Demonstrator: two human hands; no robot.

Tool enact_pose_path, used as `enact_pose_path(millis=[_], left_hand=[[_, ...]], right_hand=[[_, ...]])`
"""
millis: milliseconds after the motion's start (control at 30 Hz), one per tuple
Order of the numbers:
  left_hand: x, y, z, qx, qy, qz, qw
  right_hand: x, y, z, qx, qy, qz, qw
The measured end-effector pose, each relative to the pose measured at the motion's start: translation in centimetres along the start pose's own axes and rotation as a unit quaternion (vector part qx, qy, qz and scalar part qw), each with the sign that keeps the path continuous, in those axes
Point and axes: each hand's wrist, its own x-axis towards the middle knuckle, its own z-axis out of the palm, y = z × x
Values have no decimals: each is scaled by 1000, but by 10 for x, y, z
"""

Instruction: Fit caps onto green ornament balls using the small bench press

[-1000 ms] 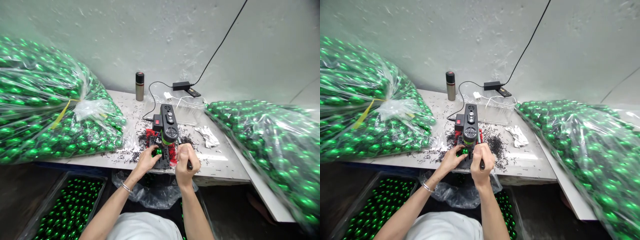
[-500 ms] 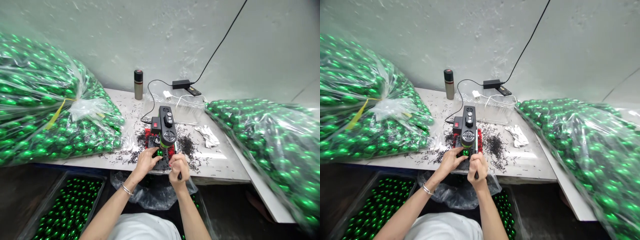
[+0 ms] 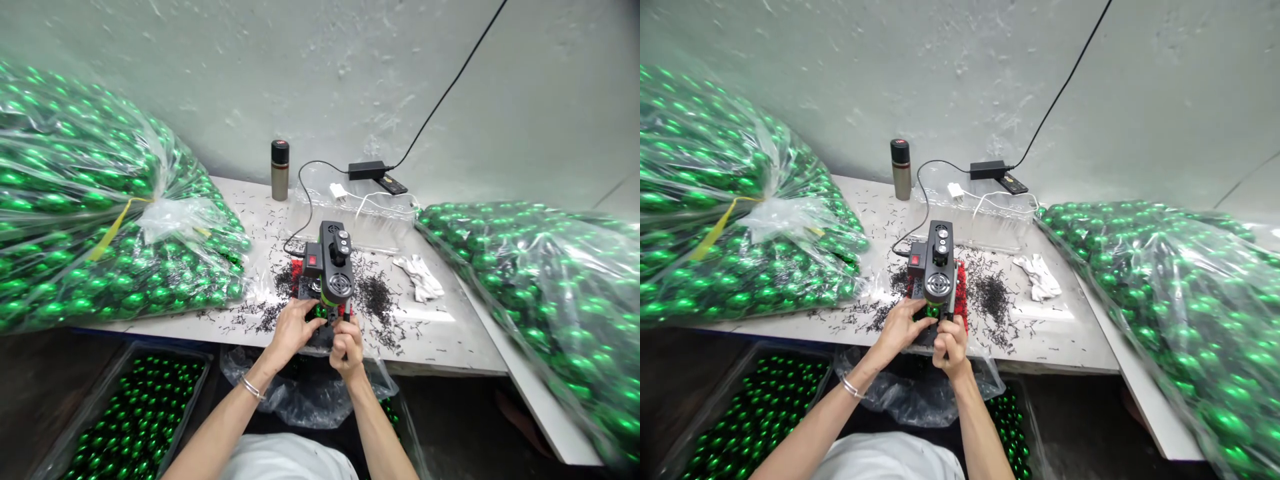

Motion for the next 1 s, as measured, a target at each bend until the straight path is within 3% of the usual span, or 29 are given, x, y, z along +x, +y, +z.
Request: enact_pose_path(millis=[133,367,467,600,700,800,900,1000], left_hand=[[1,0,1,1,4,-4,1000],[-7,-1,-9,-108,21,-52,993],[-35,-12,-10,-214,-47,-100,970],[-82,-34,10,-329,-227,-206,893],[-105,-49,27,-397,-212,-338,827],[-114,-54,26,-486,-172,-443,734],[-111,-45,5,-603,-185,-437,642],[-97,-27,-22,-681,-182,-351,616]], right_hand=[[19,-17,-8,35,86,-21,995],[76,-56,-33,75,91,73,990],[79,-57,-32,81,94,61,990],[69,-53,-27,69,106,48,991],[65,-51,-26,65,105,51,991],[66,-52,-26,64,102,54,991],[66,-53,-26,67,106,52,991],[66,-53,-25,69,113,54,990]])
